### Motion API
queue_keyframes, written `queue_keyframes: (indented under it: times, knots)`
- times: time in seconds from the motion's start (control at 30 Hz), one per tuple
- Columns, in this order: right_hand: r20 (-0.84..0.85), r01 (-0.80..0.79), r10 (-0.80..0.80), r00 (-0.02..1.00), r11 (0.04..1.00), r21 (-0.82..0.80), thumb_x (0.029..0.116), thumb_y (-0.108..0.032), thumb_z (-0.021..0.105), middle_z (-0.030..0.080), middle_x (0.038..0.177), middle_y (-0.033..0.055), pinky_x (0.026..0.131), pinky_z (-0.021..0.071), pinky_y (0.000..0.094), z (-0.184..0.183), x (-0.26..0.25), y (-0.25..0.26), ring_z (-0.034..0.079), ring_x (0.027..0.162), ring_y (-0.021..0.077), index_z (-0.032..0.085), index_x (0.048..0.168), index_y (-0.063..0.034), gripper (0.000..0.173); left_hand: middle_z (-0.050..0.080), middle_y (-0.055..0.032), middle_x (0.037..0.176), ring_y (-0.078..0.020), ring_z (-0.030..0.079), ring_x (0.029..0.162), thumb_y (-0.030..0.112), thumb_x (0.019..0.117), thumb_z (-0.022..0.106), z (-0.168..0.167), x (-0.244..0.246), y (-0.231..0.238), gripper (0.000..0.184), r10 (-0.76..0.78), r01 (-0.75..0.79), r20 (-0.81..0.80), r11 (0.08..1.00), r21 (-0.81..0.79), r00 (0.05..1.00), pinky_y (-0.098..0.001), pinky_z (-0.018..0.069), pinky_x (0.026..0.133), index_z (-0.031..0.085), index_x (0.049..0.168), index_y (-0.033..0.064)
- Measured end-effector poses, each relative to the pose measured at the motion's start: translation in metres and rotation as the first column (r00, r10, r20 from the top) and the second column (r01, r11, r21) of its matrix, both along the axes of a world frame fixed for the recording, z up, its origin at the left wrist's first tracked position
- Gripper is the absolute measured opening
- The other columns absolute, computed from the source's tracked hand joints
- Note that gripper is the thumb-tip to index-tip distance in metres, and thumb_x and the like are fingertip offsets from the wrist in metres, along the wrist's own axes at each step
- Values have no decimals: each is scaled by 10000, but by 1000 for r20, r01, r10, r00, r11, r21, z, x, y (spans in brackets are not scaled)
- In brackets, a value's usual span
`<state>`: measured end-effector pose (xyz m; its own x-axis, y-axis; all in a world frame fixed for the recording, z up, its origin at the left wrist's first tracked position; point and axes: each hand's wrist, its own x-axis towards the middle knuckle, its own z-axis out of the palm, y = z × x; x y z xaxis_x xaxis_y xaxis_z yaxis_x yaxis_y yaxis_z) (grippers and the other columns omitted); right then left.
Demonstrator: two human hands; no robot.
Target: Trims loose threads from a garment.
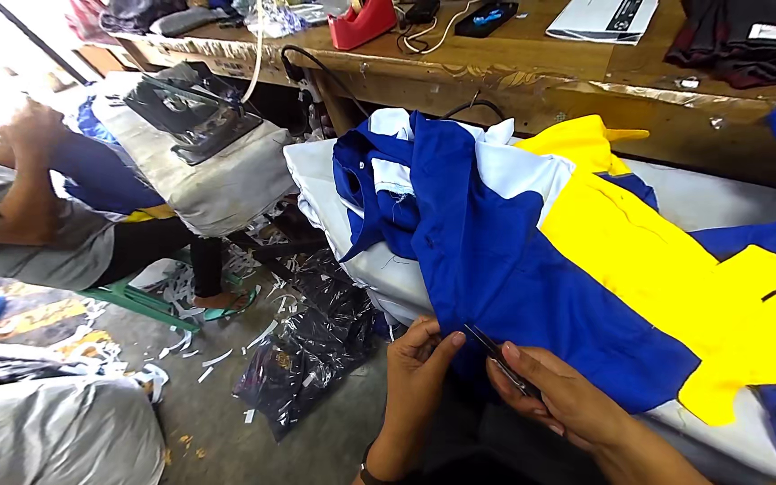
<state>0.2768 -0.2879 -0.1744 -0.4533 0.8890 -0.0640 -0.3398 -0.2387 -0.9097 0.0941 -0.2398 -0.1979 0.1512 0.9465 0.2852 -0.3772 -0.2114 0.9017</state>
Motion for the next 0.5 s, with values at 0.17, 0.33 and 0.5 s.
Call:
queue_keyframes:
  times: [0.17, 0.33, 0.5]
  knots:
    - [-6, -4, 4, 1000, 1000, 14, 1093, -474, 413, 370, 590, -141, 396, 246, 86, -2, -1, 0, 309, 439, -80, 575, 818, -182, 433, 713, -8, 946, -60, 653, 901, 65, 914, 734, -2, 2, 0, 65, 6, -6, 2, 1000, 2, 1000, -226, 557, 837, 782, 942, 32]
    - [-11, -3, 3, 1000, 1000, 14, 1093, -468, 418, 368, 591, -141, 398, 241, 84, -3, 0, 2, 305, 440, -81, 575, 816, -180, 428, 709, -5, 936, -63, 649, 897, 71, 915, 736, -2, 2, 0, 72, 12, -12, -1, 1000, 22, 1000, -223, 553, 837, 789, 948, 37]
    - [13, 31, -31, 999, 999, 17, 1092, -461, 422, 372, 591, -142, 406, 243, 85, -2, -1, 2, 312, 447, -80, 574, 803, -185, 428, 689, 12, 910, -49, 633, 888, 81, 932, 714, -4, 5, 0, 80, 69, -64, -52, 993, 97, 996, -207, 538, 814, 783, 947, 43]
